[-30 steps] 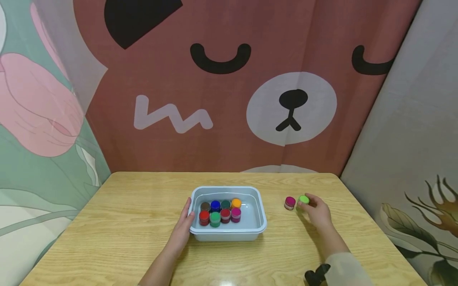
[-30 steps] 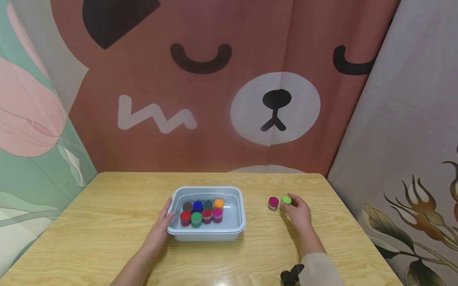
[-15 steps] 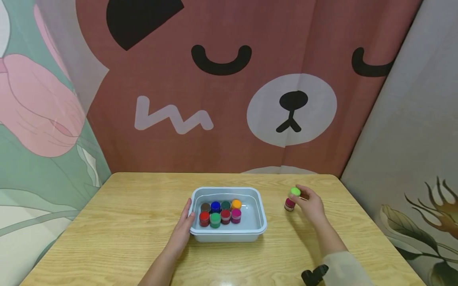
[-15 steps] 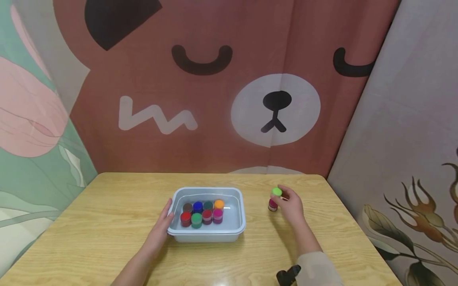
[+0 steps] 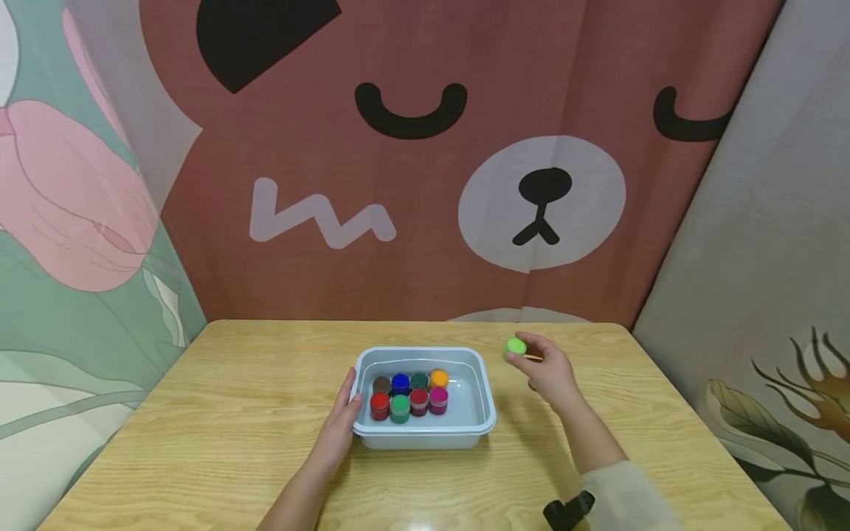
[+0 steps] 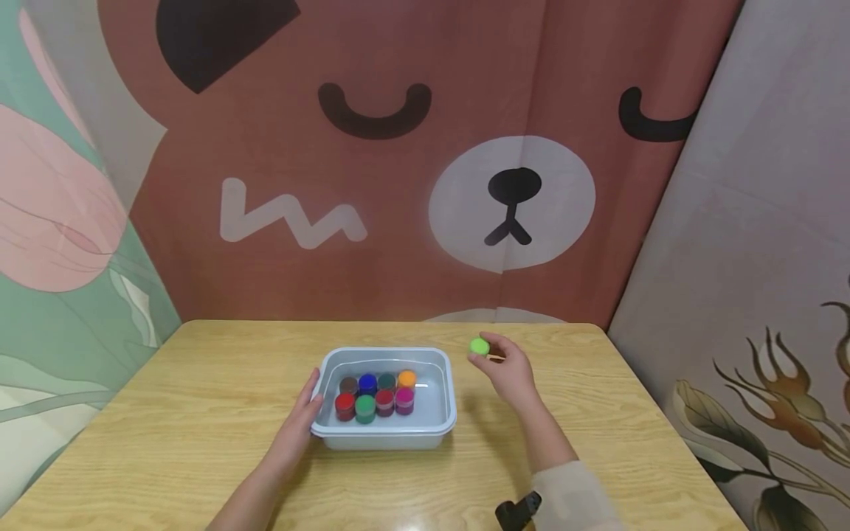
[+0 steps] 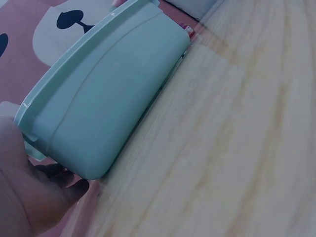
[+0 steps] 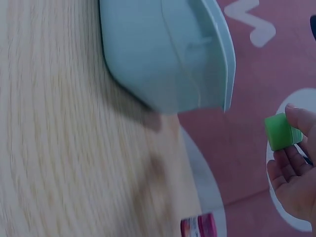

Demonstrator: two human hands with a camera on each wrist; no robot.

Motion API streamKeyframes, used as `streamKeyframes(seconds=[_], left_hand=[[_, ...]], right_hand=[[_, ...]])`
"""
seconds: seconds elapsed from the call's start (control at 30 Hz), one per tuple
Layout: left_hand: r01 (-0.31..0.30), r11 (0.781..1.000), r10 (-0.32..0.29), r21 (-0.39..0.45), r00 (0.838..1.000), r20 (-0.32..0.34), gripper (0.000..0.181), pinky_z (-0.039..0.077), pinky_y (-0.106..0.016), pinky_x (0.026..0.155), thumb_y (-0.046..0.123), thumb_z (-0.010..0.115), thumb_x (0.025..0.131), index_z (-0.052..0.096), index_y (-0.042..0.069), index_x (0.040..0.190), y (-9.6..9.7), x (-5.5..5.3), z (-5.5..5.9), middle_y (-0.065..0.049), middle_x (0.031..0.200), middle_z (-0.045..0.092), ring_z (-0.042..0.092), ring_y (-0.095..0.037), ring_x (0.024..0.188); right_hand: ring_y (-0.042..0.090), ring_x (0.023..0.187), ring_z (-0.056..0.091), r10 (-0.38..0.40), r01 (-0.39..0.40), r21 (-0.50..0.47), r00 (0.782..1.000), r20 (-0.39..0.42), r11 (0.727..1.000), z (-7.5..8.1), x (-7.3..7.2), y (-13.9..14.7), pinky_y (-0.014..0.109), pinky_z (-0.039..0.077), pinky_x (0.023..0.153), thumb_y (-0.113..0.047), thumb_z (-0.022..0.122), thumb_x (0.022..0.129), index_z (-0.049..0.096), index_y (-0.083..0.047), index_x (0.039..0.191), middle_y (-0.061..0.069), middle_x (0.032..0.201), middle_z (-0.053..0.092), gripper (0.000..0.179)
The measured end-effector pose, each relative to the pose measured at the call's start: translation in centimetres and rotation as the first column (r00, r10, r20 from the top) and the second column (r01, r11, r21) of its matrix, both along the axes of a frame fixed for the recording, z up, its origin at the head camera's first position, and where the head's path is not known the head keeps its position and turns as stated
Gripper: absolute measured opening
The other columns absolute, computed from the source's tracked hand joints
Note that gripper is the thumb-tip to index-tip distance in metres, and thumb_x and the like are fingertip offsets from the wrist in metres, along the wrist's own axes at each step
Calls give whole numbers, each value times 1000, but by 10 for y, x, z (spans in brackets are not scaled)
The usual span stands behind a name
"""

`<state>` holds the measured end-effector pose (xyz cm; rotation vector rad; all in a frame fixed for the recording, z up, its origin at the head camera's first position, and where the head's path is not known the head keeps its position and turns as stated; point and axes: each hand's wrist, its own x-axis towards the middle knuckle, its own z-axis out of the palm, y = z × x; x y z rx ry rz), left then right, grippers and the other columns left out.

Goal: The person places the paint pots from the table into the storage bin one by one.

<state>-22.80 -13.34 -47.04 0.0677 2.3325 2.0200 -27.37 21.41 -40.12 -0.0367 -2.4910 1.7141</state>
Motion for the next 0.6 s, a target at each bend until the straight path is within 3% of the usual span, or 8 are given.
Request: streamKeyframes(seconds=[0.2,0.6], left_hand=[[1,1000,-1,4,1000,6,58,3,-67,118,31,32,107,9,21,159,0,1,2,-13,166,5,0,-42,151],[1,1000,-1,6,1000,10,59,3,-68,118,35,32,107,9,22,159,0,1,2,-13,166,5,0,-42,152]], right_hand=[[31,113,61,36,-32,64,997,-63,997,4,2,-19,31,56,91,-19,72,90,56,-3,135,20,126,61,50],[27,107,62,134,-133,36,991,-25,990,7,6,-53,35,58,90,-15,73,88,59,-6,132,16,121,63,47]])
